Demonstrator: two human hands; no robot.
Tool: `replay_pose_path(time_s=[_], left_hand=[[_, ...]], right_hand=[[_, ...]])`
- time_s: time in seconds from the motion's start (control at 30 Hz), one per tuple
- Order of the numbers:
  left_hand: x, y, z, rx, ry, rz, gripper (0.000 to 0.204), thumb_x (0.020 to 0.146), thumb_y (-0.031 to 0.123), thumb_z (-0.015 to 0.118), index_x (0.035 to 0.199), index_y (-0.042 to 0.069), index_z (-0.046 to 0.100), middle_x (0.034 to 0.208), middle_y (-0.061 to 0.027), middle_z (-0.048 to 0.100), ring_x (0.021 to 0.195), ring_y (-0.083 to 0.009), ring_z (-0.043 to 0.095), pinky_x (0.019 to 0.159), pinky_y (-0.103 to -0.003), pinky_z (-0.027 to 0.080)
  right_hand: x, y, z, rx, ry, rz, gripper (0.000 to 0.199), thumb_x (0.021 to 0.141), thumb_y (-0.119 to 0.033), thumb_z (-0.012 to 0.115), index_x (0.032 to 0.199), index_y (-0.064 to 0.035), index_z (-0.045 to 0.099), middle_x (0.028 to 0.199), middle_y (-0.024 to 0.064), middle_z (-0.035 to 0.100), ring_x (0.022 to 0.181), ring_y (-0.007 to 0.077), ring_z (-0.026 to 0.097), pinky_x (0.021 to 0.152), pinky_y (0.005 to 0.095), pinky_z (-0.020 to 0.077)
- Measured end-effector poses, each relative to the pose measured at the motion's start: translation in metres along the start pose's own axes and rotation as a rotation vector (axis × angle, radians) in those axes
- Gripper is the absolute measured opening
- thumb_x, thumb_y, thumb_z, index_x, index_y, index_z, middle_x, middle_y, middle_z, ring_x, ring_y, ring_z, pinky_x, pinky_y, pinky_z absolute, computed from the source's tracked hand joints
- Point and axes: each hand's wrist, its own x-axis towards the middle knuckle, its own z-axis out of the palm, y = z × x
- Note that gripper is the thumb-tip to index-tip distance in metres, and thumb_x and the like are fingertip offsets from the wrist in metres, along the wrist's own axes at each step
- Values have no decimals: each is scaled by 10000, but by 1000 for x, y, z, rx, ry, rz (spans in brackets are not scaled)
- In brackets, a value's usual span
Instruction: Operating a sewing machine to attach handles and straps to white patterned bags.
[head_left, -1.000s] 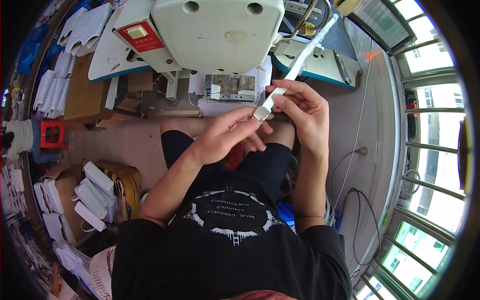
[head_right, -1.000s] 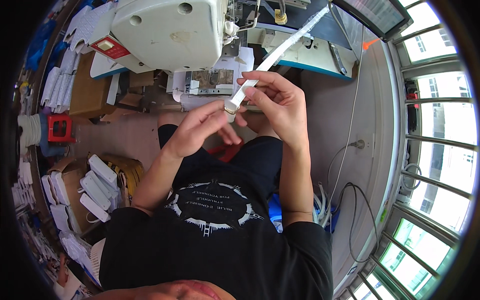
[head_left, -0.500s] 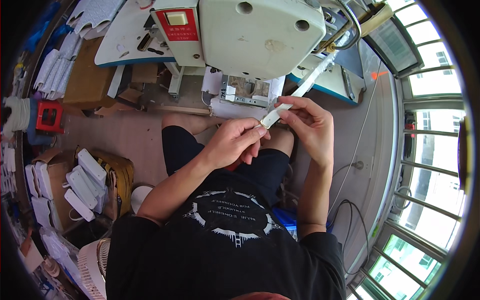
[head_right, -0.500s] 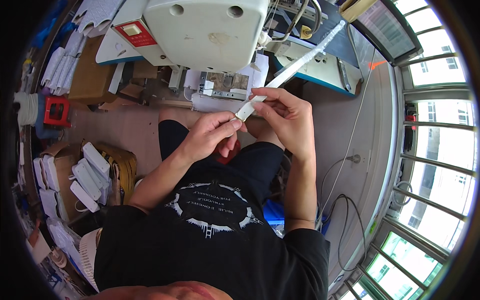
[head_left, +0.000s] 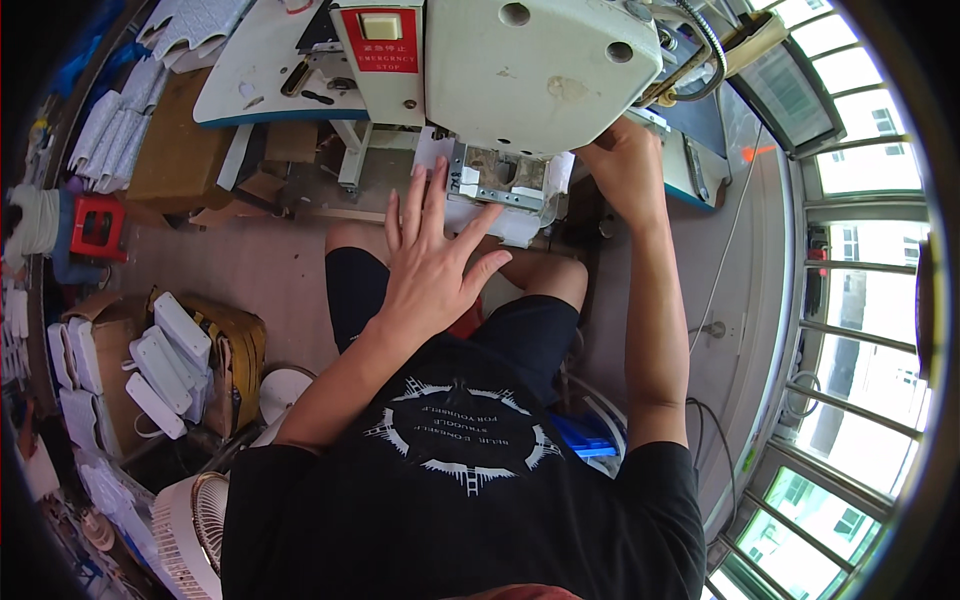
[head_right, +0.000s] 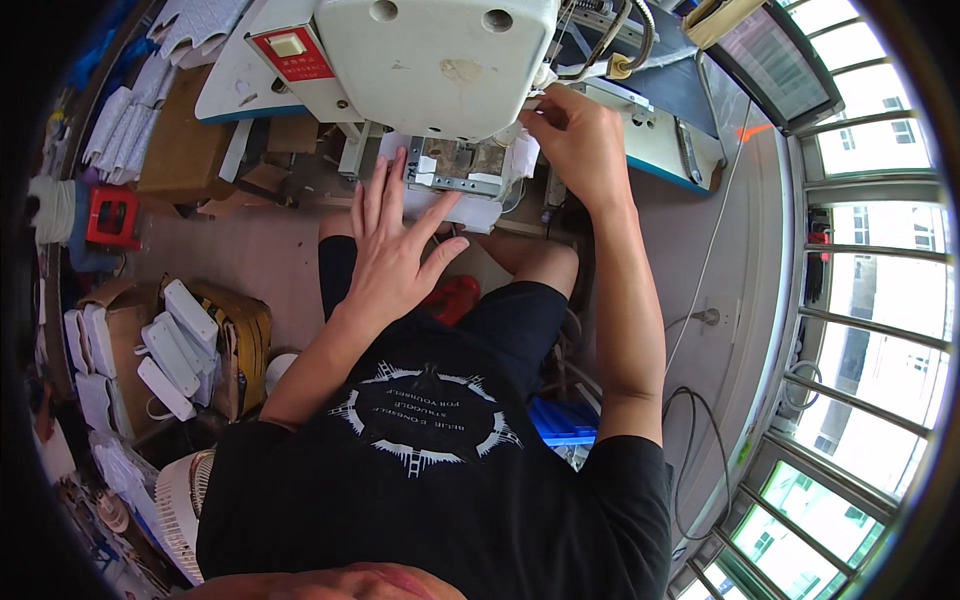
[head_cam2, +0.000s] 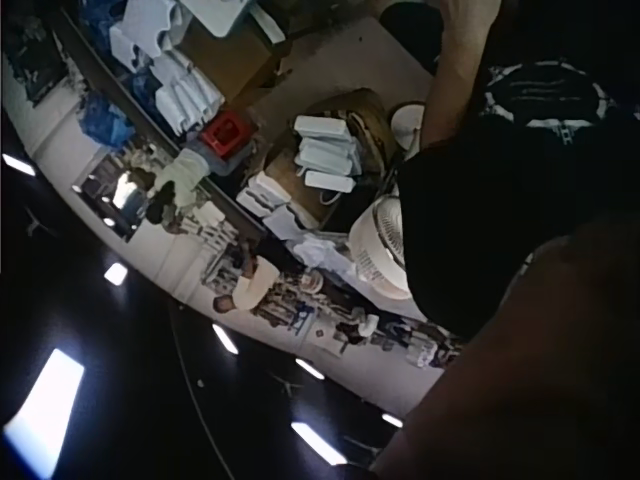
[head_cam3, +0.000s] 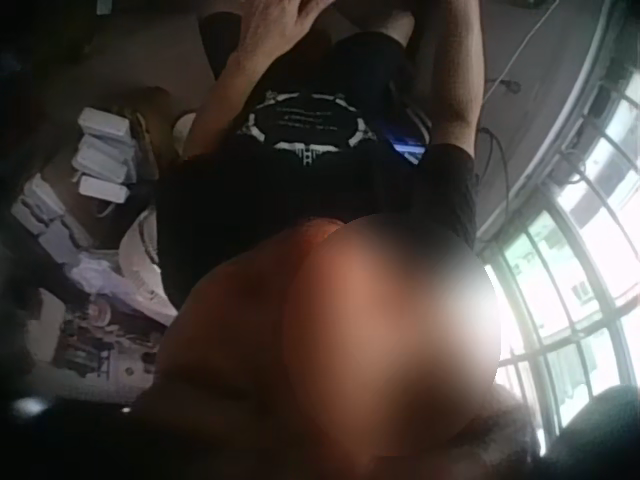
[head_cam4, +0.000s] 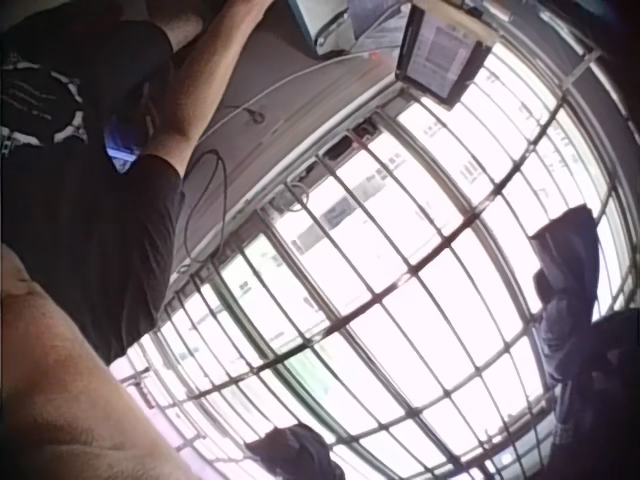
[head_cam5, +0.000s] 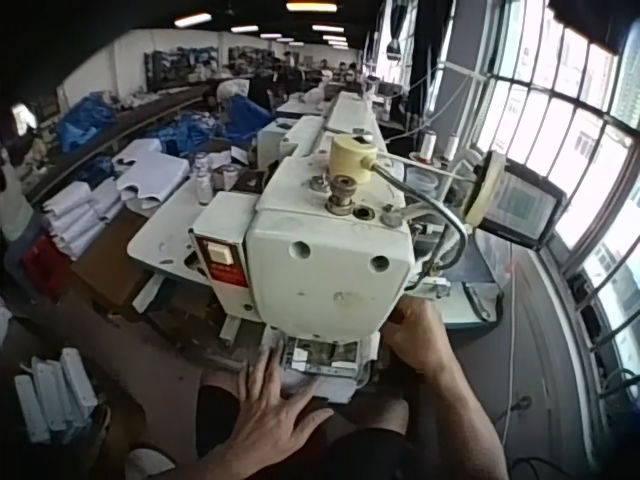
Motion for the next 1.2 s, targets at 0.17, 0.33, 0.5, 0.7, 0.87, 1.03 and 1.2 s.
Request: replay_pose_path(time_s=[0.17,0.33,0.5,0.7,0.87,1.03,1.2], left_hand=[[3,1,2,19,-20,7,535,985,570,598,1380,215,662,1657,-316,250,1547,-486,201,1196,-679,183],[2,1,5,33,-36,9,550,989,567,593,1392,198,650,1649,-323,261,1547,-495,197,1199,-675,184],[4,-2,5,18,-63,23,561,993,562,590,1395,173,645,1640,-331,274,1550,-497,191,1201,-676,183],[4,0,4,88,-68,31,559,1006,543,581,1380,133,646,1603,-349,319,1542,-507,210,1190,-684,208],[4,7,5,141,-63,32,555,1013,526,578,1362,102,648,1584,-356,341,1530,-522,227,1178,-693,228],[10,4,8,110,-112,42,551,1022,519,571,1365,94,641,1572,-355,355,1528,-529,226,1173,-699,231],[15,1,9,137,-125,65,562,1032,511,562,1431,117,606,1535,-348,388,1521,-533,230,1171,-702,227]], right_hand=[[8,-2,24,-223,16,-263,188,819,-80,754,1001,-39,777,843,194,743,766,342,728,730,400,582],[2,6,39,-213,123,-477,125,772,-35,723,896,-34,738,804,180,706,755,402,672,707,470,572],[6,10,38,-258,113,-568,99,761,-22,722,859,-28,707,773,169,680,770,395,665,697,478,570],[5,15,42,-246,102,-579,99,755,-13,732,845,-39,702,778,143,684,810,376,668,709,462,579],[4,11,39,-194,99,-660,115,745,-2,733,846,-43,699,801,118,688,852,354,667,718,451,583],[7,14,36,-222,73,-630,187,701,-13,730,886,-43,739,854,166,719,807,404,686,733,471,589],[13,14,37,-207,41,-681,186,709,14,720,885,-41,701,807,116,685,864,349,670,734,447,581]])
